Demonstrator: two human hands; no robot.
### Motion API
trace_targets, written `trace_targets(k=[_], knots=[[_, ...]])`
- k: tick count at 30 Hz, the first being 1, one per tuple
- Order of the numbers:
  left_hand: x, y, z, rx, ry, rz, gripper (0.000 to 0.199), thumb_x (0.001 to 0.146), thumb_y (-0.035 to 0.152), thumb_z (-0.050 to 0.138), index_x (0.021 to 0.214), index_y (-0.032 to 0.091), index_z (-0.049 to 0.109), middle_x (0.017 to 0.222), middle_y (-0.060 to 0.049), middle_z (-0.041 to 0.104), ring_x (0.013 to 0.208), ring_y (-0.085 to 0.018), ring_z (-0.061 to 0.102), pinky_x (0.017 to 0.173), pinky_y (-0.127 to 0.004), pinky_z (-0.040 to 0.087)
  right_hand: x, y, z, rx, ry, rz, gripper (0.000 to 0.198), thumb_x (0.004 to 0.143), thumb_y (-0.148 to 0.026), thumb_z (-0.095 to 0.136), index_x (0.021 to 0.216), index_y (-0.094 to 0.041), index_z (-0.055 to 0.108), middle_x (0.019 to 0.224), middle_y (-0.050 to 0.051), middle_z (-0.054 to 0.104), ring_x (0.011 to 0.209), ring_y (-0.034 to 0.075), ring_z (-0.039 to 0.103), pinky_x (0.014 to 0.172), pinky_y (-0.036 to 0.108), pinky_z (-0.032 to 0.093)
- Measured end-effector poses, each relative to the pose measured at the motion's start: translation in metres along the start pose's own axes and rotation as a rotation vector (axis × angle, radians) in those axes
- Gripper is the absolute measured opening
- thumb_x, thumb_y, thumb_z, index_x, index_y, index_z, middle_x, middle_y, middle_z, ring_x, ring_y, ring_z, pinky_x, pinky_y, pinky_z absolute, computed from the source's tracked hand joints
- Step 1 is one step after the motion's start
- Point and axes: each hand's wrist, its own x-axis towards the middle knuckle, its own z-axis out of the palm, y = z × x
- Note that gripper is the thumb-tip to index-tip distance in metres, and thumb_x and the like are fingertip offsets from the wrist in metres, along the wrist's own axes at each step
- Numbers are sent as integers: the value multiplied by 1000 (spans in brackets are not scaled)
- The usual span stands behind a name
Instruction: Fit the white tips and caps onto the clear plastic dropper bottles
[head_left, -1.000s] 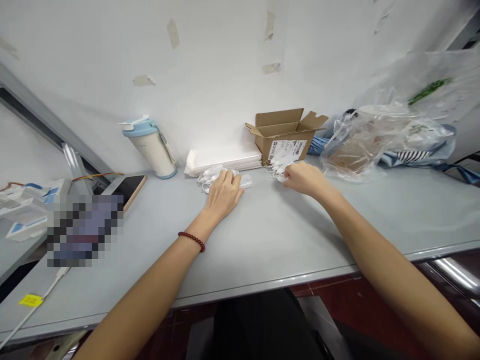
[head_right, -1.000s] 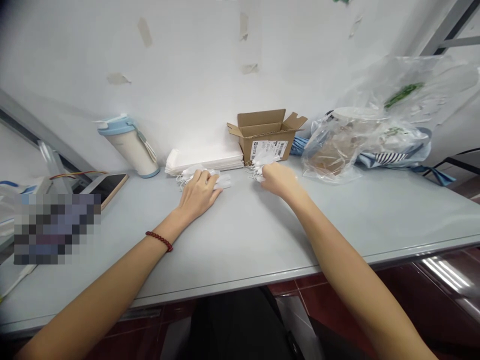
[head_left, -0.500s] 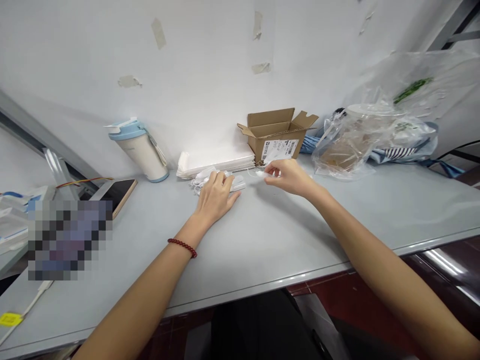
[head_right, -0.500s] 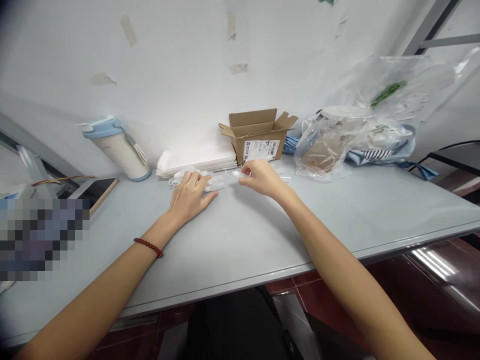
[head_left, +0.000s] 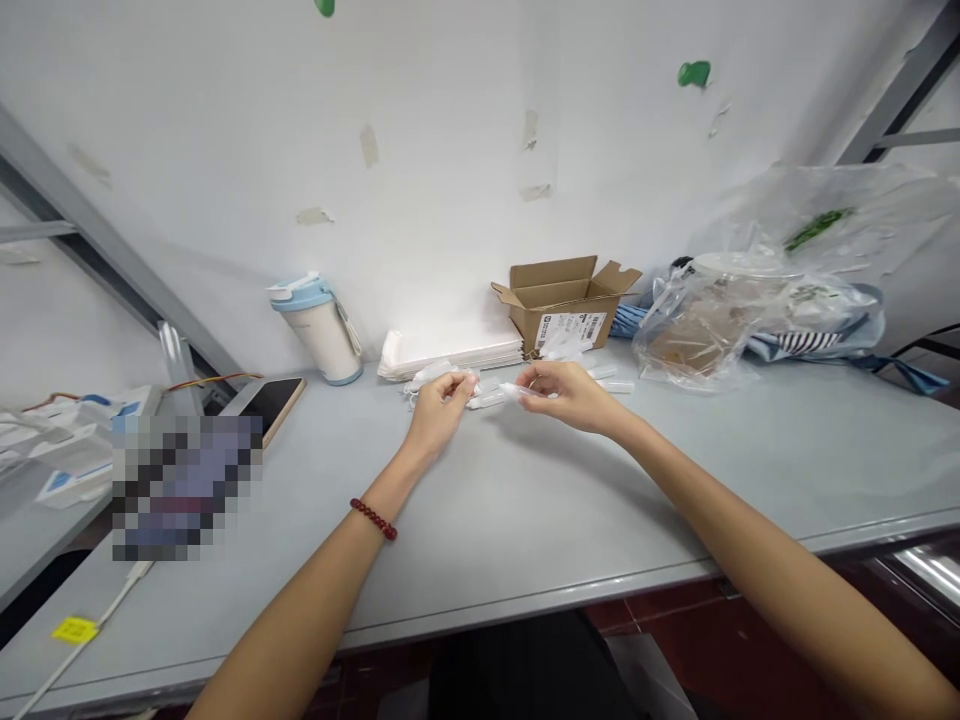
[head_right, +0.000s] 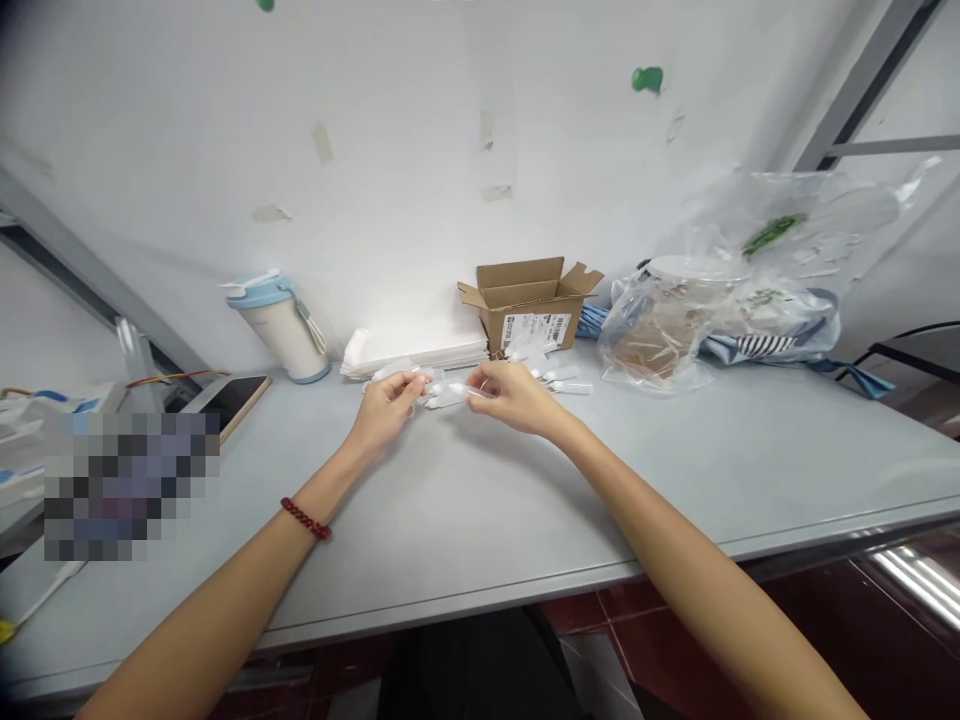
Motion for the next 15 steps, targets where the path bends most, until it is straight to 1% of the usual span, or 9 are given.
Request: trace_targets(k=[2,5,8,11,15], knots=[[0,0,-1,-62,1,-40,28,72,42,65,78,15,68,71,-3,62,63,-12,50,53,-23,34,-1,-1,2,31,-28,28,15,74,-27,58,83,-15,61,63,0,62,55,11,53,51,22,36],[-3,3,-2,-121,-9,-67,24,68,38,68,76,15,68,69,-2,61,59,-11,46,50,-22,31,-1,-1,4,99,-74,49,17,75,-28,58,86,-15,61,66,2,67,53,11,54,47,22,33],[-6,9,-2,-162,-70,-122,25,67,37,69,77,14,70,70,-2,61,53,-8,41,47,-22,28,-2,-2,7,158,-105,48,20,77,-31,59,89,-16,62,69,3,70,55,12,57,47,22,32],[-9,13,-2,-222,-120,-183,28,65,38,72,79,14,71,69,-1,60,49,-6,37,47,-22,28,-2,-3,8,191,-113,61,23,78,-34,60,89,-15,62,70,5,70,61,14,61,48,22,35],[-10,9,-3,-307,-134,-207,29,63,36,74,81,13,71,71,-1,61,50,-5,39,48,-22,29,-3,-5,9,209,-131,65,27,77,-39,61,89,-15,62,70,5,70,62,14,62,47,22,35]])
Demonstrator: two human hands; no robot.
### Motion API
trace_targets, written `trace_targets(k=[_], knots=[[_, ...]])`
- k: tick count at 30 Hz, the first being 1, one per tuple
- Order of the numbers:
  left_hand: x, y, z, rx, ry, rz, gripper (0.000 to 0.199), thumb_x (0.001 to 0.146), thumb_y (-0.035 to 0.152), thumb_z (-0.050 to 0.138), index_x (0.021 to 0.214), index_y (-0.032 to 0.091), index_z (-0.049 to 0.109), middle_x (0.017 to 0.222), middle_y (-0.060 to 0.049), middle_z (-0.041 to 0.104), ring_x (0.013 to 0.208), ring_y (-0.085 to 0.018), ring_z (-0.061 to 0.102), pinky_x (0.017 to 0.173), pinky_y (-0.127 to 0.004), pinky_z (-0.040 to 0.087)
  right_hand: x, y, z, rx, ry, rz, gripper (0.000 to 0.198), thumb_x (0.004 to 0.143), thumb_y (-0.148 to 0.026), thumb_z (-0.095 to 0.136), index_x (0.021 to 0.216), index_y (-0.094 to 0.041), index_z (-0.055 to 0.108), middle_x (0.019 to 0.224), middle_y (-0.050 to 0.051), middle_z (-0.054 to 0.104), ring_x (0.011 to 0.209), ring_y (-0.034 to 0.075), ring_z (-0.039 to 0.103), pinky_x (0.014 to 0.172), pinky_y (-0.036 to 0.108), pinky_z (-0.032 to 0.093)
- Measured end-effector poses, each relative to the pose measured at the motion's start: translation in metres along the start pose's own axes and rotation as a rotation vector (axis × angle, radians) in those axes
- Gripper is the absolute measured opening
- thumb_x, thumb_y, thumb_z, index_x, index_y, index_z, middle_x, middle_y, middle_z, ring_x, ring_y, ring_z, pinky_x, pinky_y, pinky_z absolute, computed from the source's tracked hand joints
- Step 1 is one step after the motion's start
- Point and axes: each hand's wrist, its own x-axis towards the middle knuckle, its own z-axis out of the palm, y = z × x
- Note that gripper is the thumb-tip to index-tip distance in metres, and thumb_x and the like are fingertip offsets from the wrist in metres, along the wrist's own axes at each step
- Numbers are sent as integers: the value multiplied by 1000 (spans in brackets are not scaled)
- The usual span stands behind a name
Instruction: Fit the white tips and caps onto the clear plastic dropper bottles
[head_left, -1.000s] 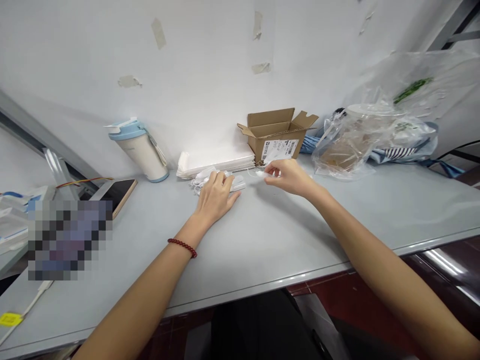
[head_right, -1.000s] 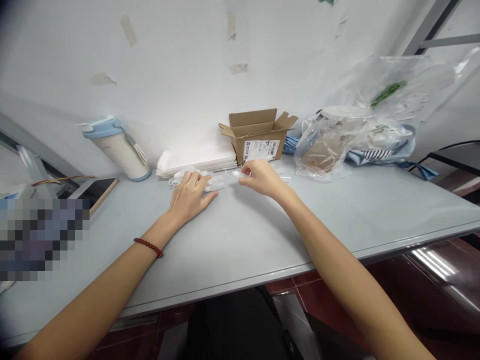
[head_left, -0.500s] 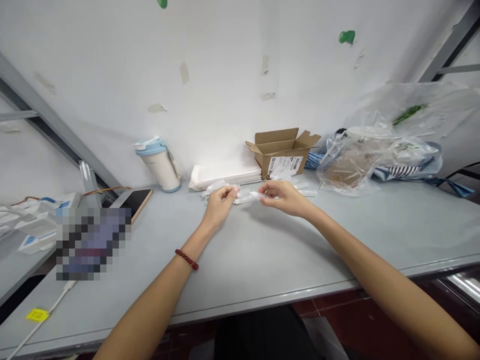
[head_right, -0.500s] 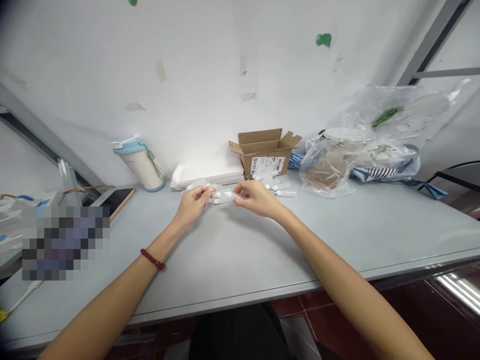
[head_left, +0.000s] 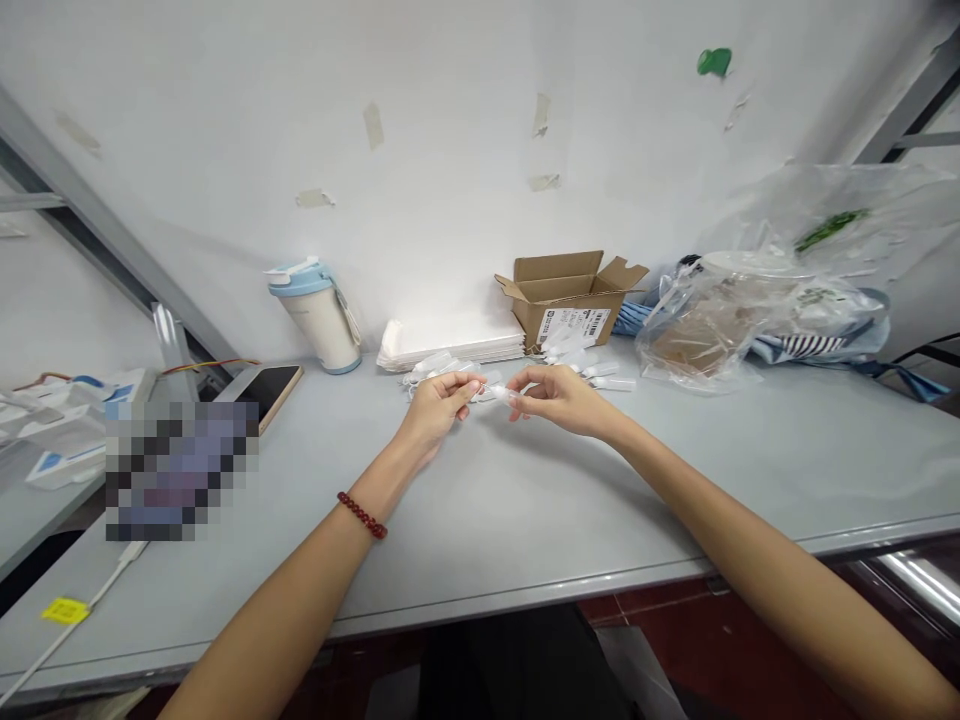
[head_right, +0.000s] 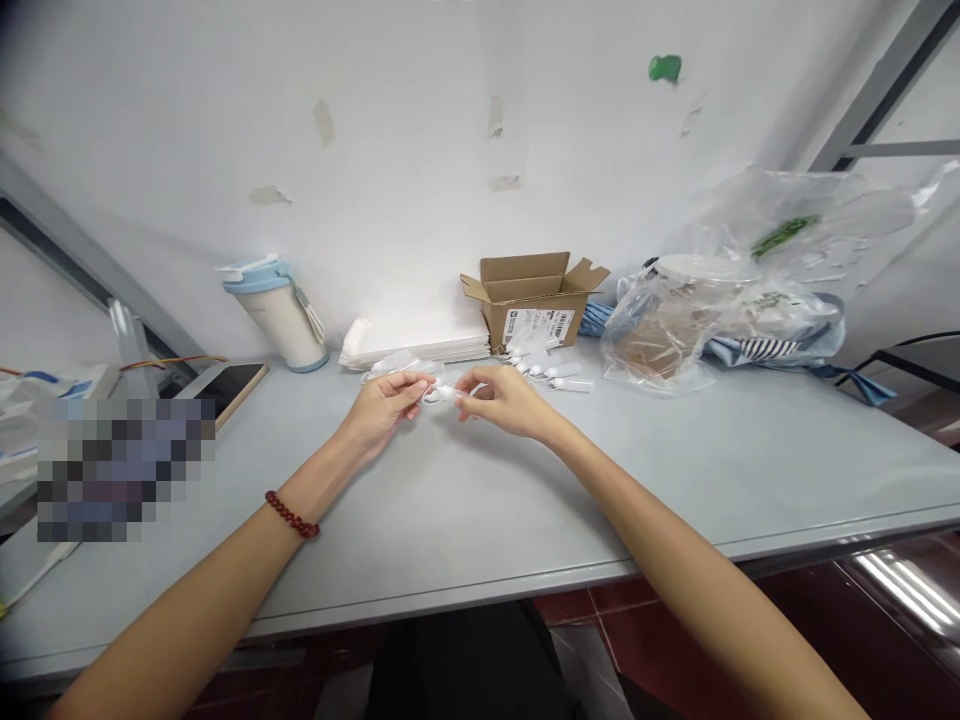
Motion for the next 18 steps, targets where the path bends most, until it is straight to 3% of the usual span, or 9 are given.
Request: trace_targets(k=[8,18], knots=[[1,0,-1,-163,19,-1,21,61,27,76,74,13,68,73,-3,62,62,-9,48,53,-22,36,0,-2,1,73,-7,14,31,75,-44,65,86,-15,62,69,5,69,65,16,65,57,25,46],[0,2,-2,-156,62,11,18,58,22,76,73,15,68,72,-2,65,67,-11,53,58,-23,37,1,0,1,138,-21,7,33,75,-45,65,89,-15,63,71,5,70,66,16,65,64,29,50]])
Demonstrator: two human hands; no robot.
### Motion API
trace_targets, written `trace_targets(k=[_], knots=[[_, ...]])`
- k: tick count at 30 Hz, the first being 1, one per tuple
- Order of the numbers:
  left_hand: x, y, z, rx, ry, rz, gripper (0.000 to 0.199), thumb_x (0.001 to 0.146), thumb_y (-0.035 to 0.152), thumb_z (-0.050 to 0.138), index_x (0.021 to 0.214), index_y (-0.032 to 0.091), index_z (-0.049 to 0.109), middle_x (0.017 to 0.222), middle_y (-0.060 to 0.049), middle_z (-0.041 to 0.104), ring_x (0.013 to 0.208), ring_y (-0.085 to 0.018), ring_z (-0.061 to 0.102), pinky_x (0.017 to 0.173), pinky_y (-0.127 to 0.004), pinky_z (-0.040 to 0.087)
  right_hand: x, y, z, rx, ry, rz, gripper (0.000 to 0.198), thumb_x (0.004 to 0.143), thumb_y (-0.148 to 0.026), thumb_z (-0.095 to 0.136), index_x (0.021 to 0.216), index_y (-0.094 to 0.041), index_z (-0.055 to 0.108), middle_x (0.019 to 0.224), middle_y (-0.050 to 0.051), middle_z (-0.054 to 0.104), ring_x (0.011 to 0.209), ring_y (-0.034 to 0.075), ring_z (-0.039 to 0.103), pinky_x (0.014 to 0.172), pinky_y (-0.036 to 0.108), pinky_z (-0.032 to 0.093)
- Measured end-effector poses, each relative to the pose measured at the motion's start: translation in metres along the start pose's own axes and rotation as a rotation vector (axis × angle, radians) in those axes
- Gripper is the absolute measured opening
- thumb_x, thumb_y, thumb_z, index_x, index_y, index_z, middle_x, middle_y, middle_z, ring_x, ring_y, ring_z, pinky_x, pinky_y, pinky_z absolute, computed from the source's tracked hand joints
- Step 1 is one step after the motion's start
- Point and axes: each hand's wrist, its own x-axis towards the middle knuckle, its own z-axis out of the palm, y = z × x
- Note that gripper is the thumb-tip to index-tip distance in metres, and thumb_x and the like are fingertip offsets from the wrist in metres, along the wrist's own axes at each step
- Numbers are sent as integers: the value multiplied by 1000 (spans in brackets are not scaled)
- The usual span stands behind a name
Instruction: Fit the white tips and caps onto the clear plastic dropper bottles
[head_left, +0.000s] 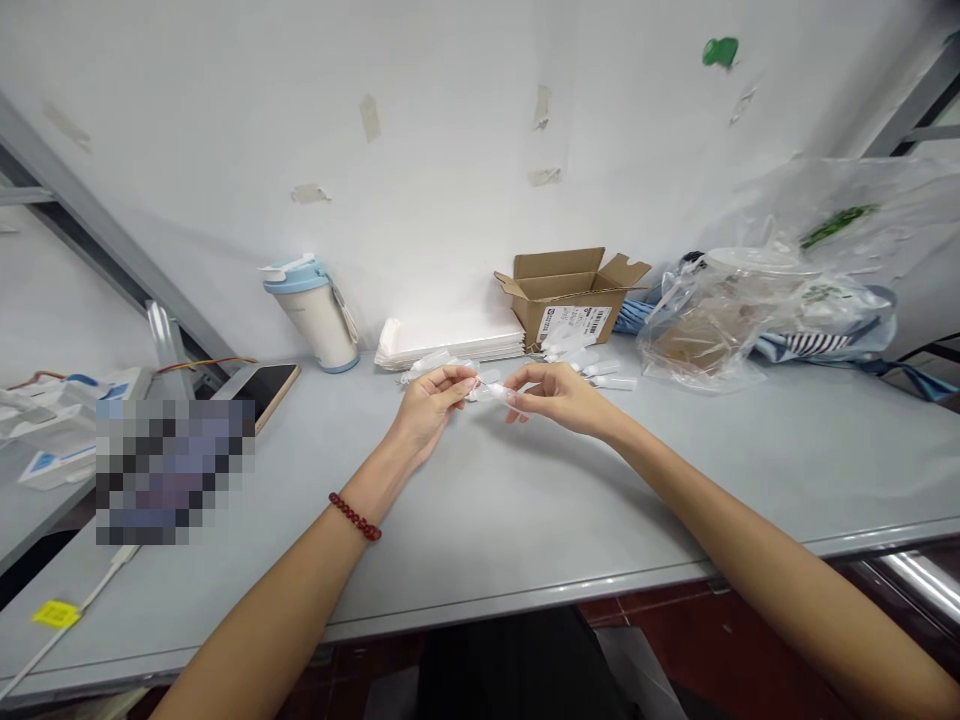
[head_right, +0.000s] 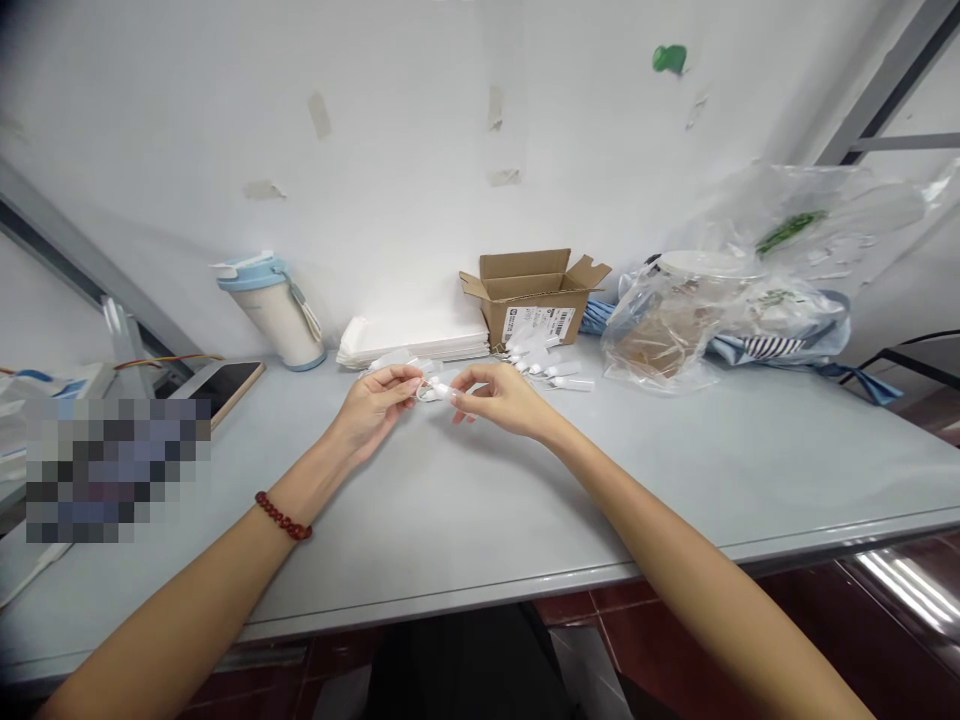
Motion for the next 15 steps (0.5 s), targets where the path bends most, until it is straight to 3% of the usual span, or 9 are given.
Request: trace_targets(k=[15], knots=[[1,0,-3,47,-16,61,19,59,24,78,74,16,69,72,-1,64,67,-10,51,60,-23,36,0,1,-2,56,-32,-54,27,78,-39,64,88,-14,65,75,5,68,66,15,64,65,29,50]])
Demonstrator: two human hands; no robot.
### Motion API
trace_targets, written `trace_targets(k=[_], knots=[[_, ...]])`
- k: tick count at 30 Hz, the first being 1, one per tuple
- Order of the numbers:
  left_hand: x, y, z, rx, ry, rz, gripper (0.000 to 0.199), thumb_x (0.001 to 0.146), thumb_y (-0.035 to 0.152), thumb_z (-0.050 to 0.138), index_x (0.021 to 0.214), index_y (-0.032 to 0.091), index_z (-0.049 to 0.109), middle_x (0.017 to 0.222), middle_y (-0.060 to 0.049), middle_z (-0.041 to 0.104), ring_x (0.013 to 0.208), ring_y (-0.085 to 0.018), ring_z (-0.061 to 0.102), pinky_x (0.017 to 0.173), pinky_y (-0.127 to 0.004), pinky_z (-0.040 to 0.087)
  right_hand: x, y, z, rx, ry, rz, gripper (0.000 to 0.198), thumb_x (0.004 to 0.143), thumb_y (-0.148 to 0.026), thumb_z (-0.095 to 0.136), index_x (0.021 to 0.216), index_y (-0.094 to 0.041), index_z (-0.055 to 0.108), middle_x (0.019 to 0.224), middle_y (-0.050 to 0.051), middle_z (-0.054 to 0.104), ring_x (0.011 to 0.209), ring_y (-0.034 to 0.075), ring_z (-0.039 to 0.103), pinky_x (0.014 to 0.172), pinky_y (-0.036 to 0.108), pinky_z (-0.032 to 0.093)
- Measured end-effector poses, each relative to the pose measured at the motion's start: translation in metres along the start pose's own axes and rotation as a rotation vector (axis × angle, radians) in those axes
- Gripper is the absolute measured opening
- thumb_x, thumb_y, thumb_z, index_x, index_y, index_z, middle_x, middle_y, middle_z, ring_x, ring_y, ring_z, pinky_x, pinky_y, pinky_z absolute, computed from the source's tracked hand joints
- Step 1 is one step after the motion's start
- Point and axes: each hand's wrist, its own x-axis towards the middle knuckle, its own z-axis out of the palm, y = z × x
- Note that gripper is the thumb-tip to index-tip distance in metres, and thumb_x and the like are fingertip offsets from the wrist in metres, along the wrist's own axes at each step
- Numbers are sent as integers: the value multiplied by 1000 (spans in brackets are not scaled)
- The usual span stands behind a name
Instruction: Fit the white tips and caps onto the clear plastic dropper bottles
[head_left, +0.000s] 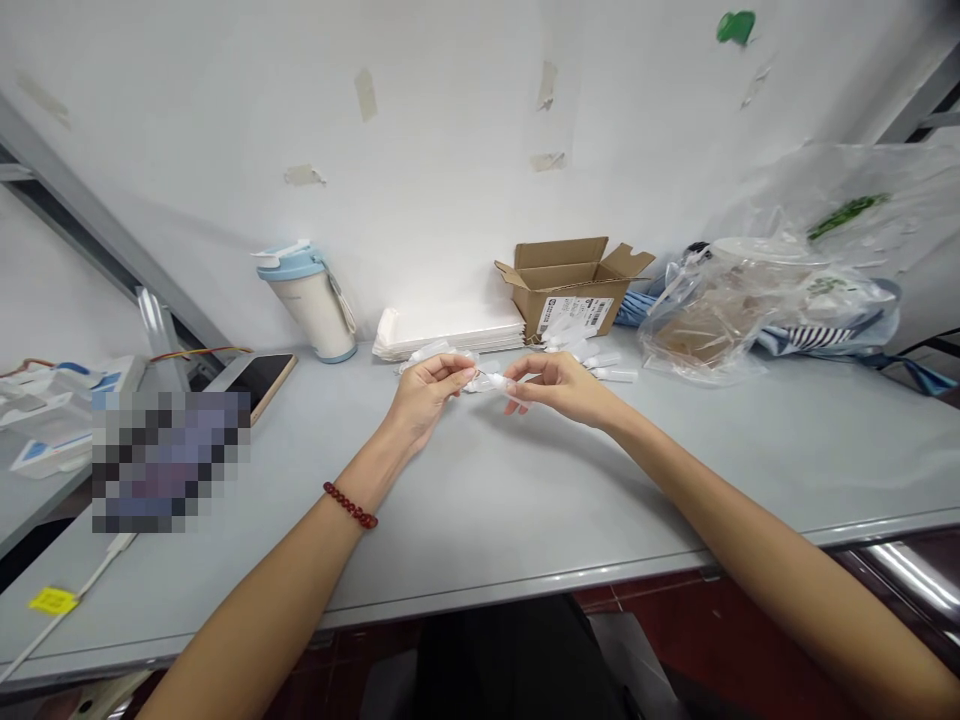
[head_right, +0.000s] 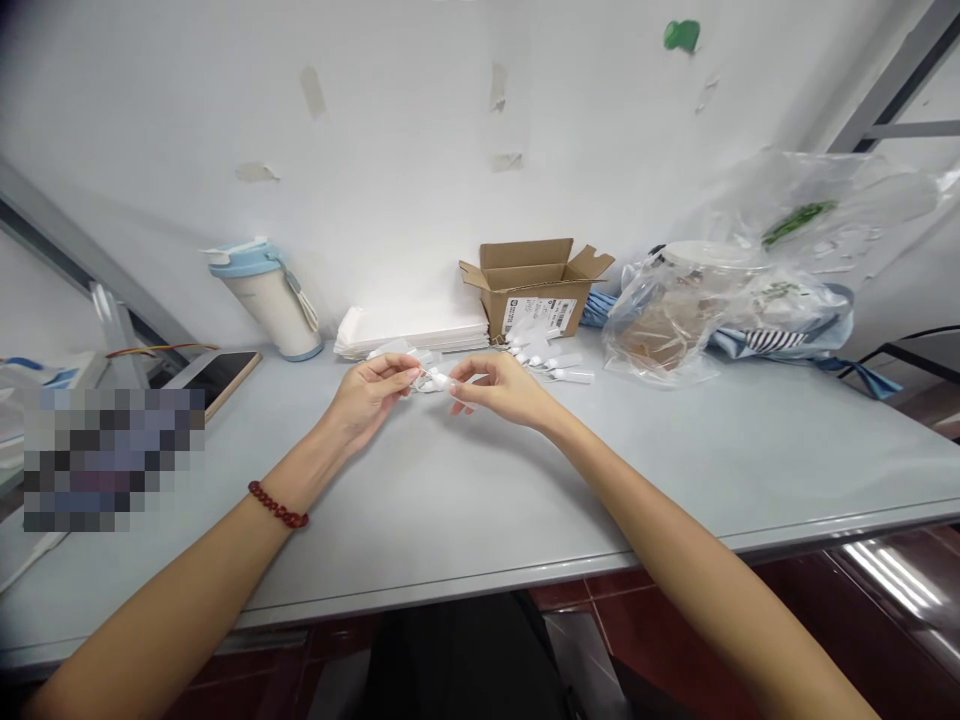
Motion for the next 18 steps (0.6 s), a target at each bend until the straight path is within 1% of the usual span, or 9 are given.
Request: trace_targets(k=[5,8,10,12,14,18], knots=[[0,0,-1,41,-29,8,17,62,25,77,75,16,69,72,0,63,68,-9,52,61,-22,37,-1,-2,0,9,-3,4,30,76,-41,65,88,-13,65,71,4,66,64,14,62,60,28,49],[-1,2,-1,83,-34,22,18,62,25,77,74,16,68,71,0,62,67,-10,52,63,-22,38,-1,-2,-1,-17,4,15,28,77,-40,64,87,-13,65,70,3,64,59,12,59,54,25,44],[-2,4,-1,139,-38,48,18,62,26,77,73,15,67,71,0,63,68,-11,53,65,-24,40,0,0,-3,-51,11,23,26,78,-38,62,87,-14,65,63,1,60,55,10,55,50,24,39],[-4,7,0,218,-50,84,19,62,26,76,73,15,66,73,-1,63,69,-12,55,67,-25,41,0,1,-4,-80,22,29,25,78,-38,62,85,-14,66,57,-2,55,51,9,49,49,23,35],[-5,8,1,290,-66,114,19,62,27,76,72,14,65,72,-2,63,69,-13,56,68,-26,42,1,3,-5,-99,33,28,26,78,-38,61,85,-14,66,55,-3,51,51,8,45,49,23,33],[-6,8,2,344,-63,139,20,62,26,75,72,14,63,69,-1,62,67,-13,56,66,-26,43,0,2,-1,-119,48,20,27,81,-37,56,87,-13,65,56,-3,49,52,9,44,49,23,32]])
